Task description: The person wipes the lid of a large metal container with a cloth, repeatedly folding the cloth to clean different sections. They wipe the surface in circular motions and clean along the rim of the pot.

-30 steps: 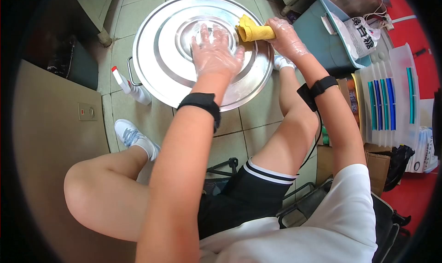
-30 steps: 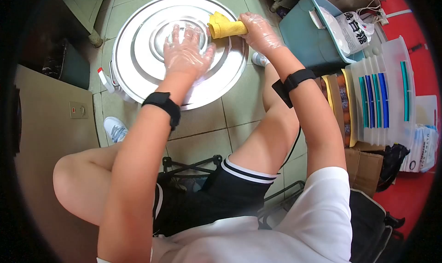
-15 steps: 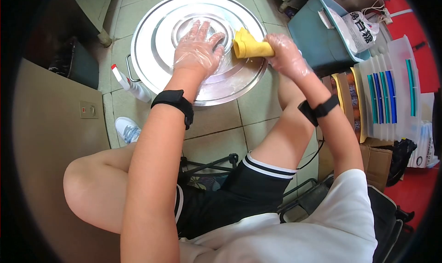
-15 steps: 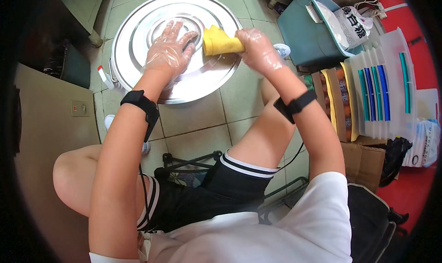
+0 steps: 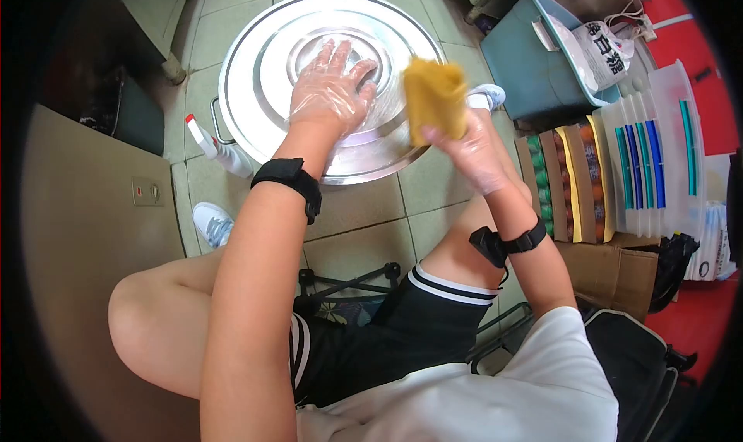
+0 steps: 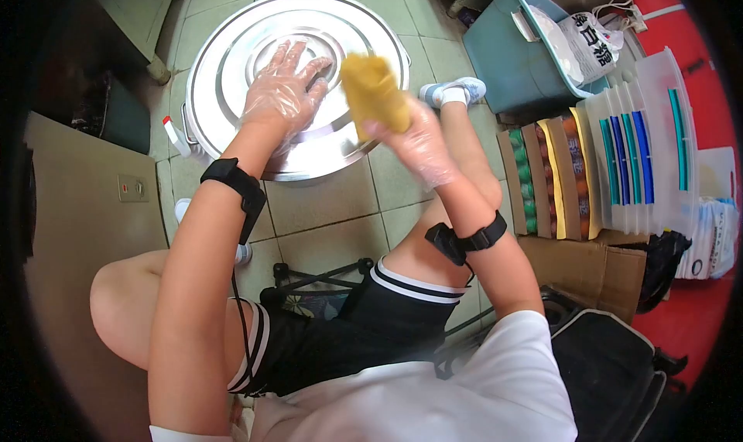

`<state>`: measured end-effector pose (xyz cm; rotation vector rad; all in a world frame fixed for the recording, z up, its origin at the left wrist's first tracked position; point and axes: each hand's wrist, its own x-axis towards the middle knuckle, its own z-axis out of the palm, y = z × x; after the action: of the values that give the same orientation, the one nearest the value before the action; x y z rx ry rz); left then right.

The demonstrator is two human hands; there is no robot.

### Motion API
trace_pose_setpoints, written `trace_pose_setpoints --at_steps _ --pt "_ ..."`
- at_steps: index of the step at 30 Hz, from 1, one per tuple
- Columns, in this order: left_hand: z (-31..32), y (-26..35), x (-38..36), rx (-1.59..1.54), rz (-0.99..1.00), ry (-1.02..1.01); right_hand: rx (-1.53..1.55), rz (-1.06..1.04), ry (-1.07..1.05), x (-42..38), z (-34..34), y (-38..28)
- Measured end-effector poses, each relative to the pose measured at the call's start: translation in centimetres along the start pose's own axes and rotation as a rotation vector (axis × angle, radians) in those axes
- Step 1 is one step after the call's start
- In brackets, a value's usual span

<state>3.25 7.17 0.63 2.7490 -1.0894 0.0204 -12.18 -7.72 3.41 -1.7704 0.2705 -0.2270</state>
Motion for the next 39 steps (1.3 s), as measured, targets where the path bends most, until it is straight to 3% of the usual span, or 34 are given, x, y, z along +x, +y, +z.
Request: trace_pose_setpoints --at_steps 1,3,7,19,28,33,37,39 --pt "0.0 0.0 -0.1 -0.029 -0.012 -0.01 -0.002 0.004 -0.009 0.2 -0.2 0.0" --pt "0.3 -0.1 -0.2 -0.013 -0.005 -0.002 0.36 0.109 0.175 0.7 -1.3 0.0" --pt "-0.1 0.2 0.1 0.029 -0.03 -0.037 0.547 0.203 0.312 1.0 -3.8 0.7" --pt "0.1 0.2 0.0 0.049 -0.04 -0.024 0.88 0.237 0.25 0.7 -4.4 1.4" --pt "0.0 0.3 0.1 0.033 -0.062 -0.032 0.659 0.27 0.372 1.4 -4.1 1.8" --pt "0.2 0.2 0.3 0.044 -0.059 -0.03 0.35 0.218 0.453 1.9 -3.2 1.2" --pt "-0.3 0.3 0.3 0.038 -0.07 -0.062 0.231 0.186 0.412 2.2 -2.2 0.8" --pt "-0.4 0.4 0.3 0.031 -0.075 -0.075 -0.069 0.041 0.314 2.6 -2.1 1.3"
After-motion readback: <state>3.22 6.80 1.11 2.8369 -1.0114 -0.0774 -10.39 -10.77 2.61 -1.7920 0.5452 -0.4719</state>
